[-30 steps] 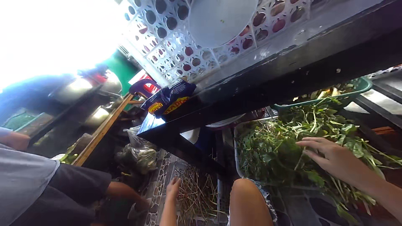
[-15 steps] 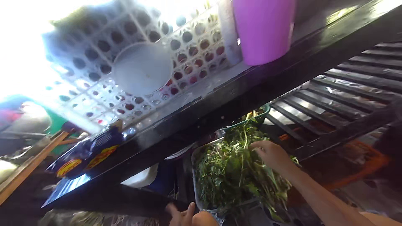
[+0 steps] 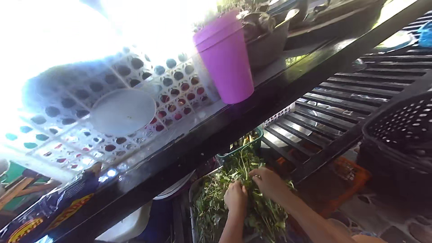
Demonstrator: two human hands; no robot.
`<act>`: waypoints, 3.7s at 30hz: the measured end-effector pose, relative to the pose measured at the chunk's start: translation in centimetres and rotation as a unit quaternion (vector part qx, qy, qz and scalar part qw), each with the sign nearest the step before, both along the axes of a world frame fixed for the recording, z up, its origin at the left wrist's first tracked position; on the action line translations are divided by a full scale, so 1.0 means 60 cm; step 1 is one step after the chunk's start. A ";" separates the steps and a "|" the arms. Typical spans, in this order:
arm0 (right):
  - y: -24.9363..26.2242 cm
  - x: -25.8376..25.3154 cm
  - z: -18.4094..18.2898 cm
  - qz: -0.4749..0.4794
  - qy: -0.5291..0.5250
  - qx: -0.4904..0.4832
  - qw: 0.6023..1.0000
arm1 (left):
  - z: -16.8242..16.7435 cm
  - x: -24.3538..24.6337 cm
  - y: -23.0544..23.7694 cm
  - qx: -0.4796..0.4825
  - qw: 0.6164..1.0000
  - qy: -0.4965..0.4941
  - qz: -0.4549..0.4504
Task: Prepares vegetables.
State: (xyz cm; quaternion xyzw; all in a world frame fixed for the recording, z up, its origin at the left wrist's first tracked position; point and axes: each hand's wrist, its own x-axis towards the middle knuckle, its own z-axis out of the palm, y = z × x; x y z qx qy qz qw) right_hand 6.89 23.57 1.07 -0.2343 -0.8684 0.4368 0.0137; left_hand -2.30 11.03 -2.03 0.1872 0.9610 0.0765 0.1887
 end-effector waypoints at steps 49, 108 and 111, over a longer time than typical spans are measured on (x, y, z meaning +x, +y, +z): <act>-0.136 0.004 -0.054 0.132 0.257 -0.222 0.931 | 0.047 0.029 -0.131 0.587 0.757 -0.187 0.219; 0.122 0.070 -0.099 -0.220 -0.088 -0.015 0.971 | 0.112 0.050 -0.216 0.512 0.808 -0.050 0.285; 0.114 0.073 -0.073 -0.244 -0.004 0.007 0.970 | 0.139 0.073 -0.201 0.516 0.801 -0.084 0.291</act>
